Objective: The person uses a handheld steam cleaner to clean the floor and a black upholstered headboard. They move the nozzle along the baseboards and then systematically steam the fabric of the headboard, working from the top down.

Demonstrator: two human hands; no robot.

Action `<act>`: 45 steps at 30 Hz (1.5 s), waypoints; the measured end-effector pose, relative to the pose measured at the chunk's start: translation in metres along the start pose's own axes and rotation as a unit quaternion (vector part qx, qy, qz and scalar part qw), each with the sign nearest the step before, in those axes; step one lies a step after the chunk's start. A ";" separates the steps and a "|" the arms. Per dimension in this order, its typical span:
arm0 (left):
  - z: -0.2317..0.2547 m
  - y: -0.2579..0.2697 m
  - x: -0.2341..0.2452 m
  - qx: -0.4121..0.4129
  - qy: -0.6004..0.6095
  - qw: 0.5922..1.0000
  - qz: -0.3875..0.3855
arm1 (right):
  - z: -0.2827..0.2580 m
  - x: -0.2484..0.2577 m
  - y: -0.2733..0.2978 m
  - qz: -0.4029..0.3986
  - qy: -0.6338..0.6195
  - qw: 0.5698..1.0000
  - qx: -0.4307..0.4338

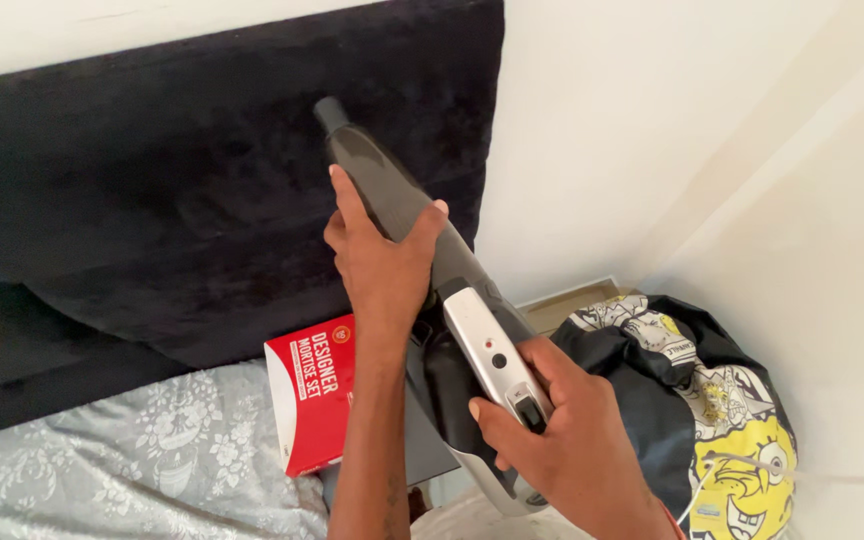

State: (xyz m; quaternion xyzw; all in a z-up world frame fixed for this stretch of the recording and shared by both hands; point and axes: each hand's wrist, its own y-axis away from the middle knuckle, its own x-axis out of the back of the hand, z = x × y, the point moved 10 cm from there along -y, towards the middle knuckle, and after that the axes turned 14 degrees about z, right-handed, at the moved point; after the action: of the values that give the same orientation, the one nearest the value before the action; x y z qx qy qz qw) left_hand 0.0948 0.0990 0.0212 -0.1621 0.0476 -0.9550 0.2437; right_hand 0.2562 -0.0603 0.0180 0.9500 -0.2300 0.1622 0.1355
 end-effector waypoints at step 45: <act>0.011 0.050 -0.132 0.011 -0.023 0.991 -0.131 | 0.045 0.081 -0.034 0.111 0.062 0.988 -0.085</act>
State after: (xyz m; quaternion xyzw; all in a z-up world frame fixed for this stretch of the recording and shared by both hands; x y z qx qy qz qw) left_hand 0.2308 0.1188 -0.0145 -0.1861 0.0095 -0.9752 0.1191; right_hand 0.3516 -0.0775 0.0005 0.8918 -0.3378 0.2146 0.2109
